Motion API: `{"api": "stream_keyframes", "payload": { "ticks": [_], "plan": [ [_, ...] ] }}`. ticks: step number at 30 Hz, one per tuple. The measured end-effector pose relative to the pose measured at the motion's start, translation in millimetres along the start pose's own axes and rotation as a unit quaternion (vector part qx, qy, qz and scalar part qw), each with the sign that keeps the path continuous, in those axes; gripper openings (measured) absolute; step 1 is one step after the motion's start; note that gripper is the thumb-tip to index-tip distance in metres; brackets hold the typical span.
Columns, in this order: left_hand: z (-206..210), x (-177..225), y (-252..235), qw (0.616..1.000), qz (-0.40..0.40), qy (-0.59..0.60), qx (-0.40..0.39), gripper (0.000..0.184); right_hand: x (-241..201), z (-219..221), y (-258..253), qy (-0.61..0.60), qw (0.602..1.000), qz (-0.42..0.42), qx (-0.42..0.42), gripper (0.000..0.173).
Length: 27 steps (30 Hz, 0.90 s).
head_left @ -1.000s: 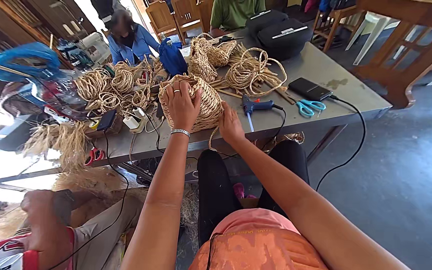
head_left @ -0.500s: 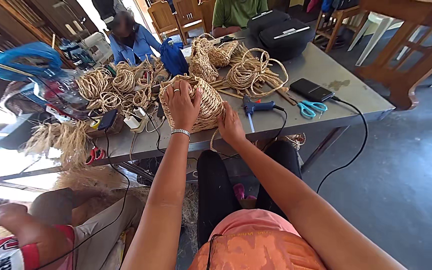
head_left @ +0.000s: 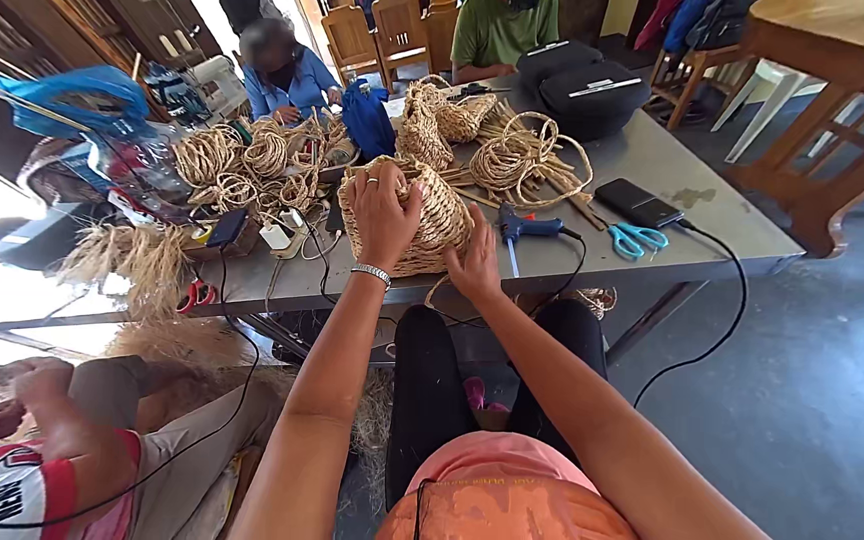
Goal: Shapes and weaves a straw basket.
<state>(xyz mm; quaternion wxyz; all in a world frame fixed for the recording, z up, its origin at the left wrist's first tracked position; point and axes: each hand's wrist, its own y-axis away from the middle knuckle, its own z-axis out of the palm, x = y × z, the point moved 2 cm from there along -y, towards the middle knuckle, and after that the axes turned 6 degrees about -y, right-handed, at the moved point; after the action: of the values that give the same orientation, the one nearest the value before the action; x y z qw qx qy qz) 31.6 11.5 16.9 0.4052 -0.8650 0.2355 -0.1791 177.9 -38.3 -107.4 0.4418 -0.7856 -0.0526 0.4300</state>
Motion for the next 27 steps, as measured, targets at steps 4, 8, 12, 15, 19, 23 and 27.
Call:
{"api": "stream_keyframes", "payload": {
  "ticks": [4,8,12,15,19,23,27],
  "plan": [
    [6,5,12,0.998,0.026,-0.036,0.044,0.036,-3,-1,0,0.000,1.000,0.000,-0.007,0.076],
    [14,5,12,0.994,0.028,-0.065,0.082,0.035,-4,-2,1,0.002,0.999,0.026,-0.028,0.076],
    [15,6,12,0.992,0.025,-0.088,0.082,0.036,-4,-1,2,0.011,0.999,0.031,-0.033,0.074],
    [16,5,13,0.991,0.032,-0.093,0.088,0.037,-4,-2,2,0.014,0.999,0.030,-0.032,0.073],
    [19,4,13,0.990,0.030,-0.094,0.097,0.037,-5,-2,2,0.017,0.999,0.027,-0.038,0.070],
    [23,3,11,0.987,0.027,-0.098,0.126,0.036,-4,-2,1,0.012,0.999,0.024,-0.045,0.067],
    [27,3,9,0.986,0.020,-0.101,0.133,0.035,-1,1,1,0.013,0.999,0.009,-0.046,0.062]
  ]
}}
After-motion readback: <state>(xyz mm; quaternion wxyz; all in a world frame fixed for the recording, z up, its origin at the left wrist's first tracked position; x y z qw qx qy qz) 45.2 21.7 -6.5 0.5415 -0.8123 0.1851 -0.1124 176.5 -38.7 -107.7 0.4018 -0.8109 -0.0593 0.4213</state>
